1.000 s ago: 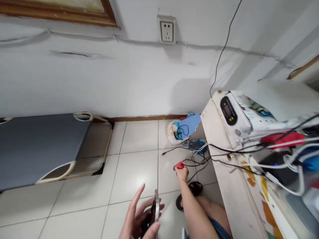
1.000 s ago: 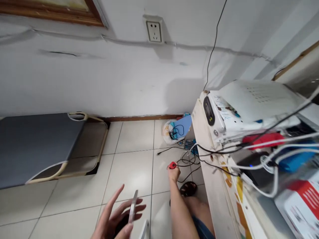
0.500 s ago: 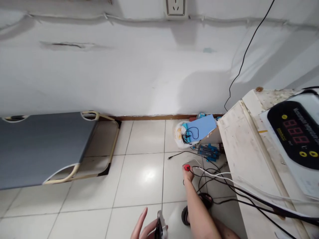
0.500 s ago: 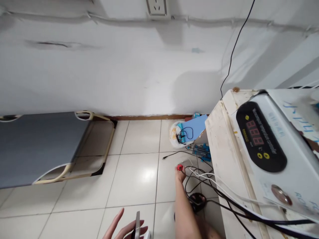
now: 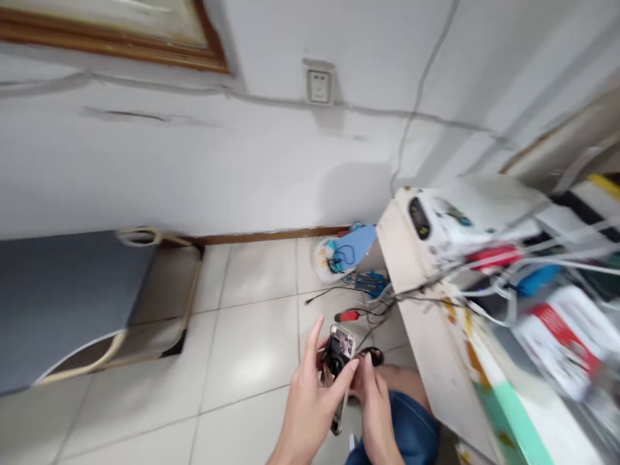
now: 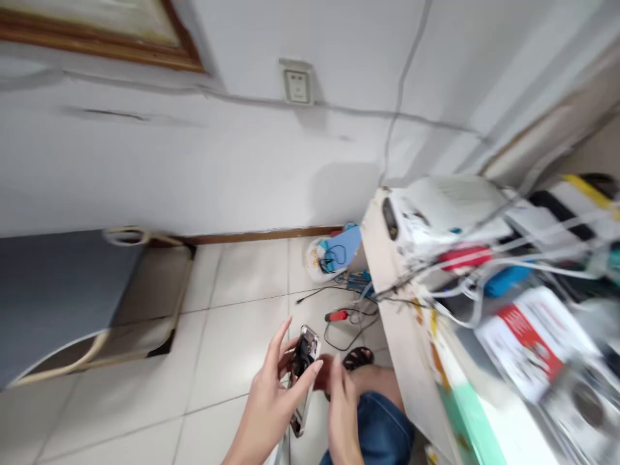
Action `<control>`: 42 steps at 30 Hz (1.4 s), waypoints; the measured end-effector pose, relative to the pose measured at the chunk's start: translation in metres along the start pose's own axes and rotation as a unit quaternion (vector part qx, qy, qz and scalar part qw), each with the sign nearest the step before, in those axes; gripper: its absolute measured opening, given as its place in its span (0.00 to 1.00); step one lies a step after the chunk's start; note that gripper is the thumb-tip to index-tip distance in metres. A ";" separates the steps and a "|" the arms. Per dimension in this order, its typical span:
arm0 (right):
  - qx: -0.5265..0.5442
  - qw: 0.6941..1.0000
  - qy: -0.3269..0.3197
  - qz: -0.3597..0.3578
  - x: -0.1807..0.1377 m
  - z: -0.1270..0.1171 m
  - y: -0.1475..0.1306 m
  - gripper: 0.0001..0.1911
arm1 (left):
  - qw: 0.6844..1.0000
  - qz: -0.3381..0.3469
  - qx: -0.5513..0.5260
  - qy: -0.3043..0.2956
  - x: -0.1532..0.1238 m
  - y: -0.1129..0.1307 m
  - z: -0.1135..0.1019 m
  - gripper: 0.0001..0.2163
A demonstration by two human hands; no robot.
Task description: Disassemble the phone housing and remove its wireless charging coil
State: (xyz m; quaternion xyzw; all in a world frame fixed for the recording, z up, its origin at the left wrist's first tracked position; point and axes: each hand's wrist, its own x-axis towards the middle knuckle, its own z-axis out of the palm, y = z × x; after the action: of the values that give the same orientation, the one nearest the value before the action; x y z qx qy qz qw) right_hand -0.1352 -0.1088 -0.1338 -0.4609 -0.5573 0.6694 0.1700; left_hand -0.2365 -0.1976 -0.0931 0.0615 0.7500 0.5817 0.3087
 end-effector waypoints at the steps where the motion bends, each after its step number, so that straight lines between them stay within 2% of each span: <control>1: 0.002 1.000 0.010 -0.026 -0.020 -0.010 -0.003 0.33 | 0.999 0.006 -0.010 -0.030 -0.010 0.007 0.006 0.41; 3: -0.027 0.994 0.026 -0.099 -0.066 -0.039 -0.007 0.31 | 0.995 0.007 -0.026 -0.096 -0.035 0.020 0.022 0.43; 5: -0.112 0.975 0.046 -0.186 -0.112 -0.073 -0.012 0.25 | 0.986 0.002 -0.018 -0.163 -0.064 0.034 0.043 0.44; 8: -0.178 0.941 0.143 -0.252 -0.171 -0.122 -0.014 0.20 | 0.964 0.012 0.012 -0.266 -0.114 0.057 0.079 0.47; 11: -0.136 0.931 0.247 -0.230 -0.214 -0.164 -0.008 0.19 | 0.930 0.064 0.040 -0.360 -0.164 0.074 0.119 0.45; 13: -0.062 0.923 0.326 -0.194 -0.235 -0.186 -0.001 0.19 | 0.902 0.104 0.065 -0.413 -0.193 0.080 0.147 0.42; 15: 0.035 0.913 0.375 -0.159 -0.249 -0.206 0.005 0.22 | 0.875 0.131 0.081 -0.460 -0.215 0.082 0.175 0.38; 18: 0.140 0.907 0.382 -0.110 -0.260 -0.237 0.010 0.24 | 0.844 0.134 0.091 -0.512 -0.233 0.082 0.213 0.34; 21: 0.186 0.912 0.356 -0.083 -0.263 -0.264 0.013 0.25 | 0.839 0.103 0.094 -0.527 -0.240 0.081 0.240 0.32; 23: 0.216 0.908 0.352 -0.071 -0.262 -0.274 0.014 0.26 | 0.845 0.078 0.089 -0.522 -0.241 0.080 0.250 0.32; 26: 0.242 0.890 0.383 -0.051 -0.260 -0.281 0.016 0.26 | 0.851 0.043 0.086 -0.517 -0.243 0.080 0.257 0.33; 32: 0.181 0.929 0.321 -0.044 -0.264 -0.302 0.026 0.25 | 0.844 -0.025 0.055 -0.533 -0.249 0.067 0.261 0.38; 35: 0.150 0.930 0.334 -0.042 -0.268 -0.308 0.028 0.24 | 0.834 -0.071 0.013 -0.546 -0.248 0.058 0.260 0.39; 37: 0.119 0.930 0.346 -0.041 -0.270 -0.307 0.027 0.24 | 0.829 -0.074 -0.007 -0.555 -0.246 0.056 0.259 0.37; 39: 0.052 0.919 0.386 -0.054 -0.272 -0.305 0.022 0.23 | 0.826 -0.059 -0.011 -0.561 -0.246 0.055 0.257 0.35; 42: -0.137 0.861 0.473 -0.125 -0.275 -0.308 0.009 0.15 | 0.826 -0.035 0.003 -0.562 -0.248 0.054 0.254 0.34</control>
State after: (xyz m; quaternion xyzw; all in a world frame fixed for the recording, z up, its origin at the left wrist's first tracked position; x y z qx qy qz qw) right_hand 0.2585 -0.1340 -0.0099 -0.6672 -0.5489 0.2610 0.4305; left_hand 0.0836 -0.0803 0.0191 0.3525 0.4502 0.4334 0.6966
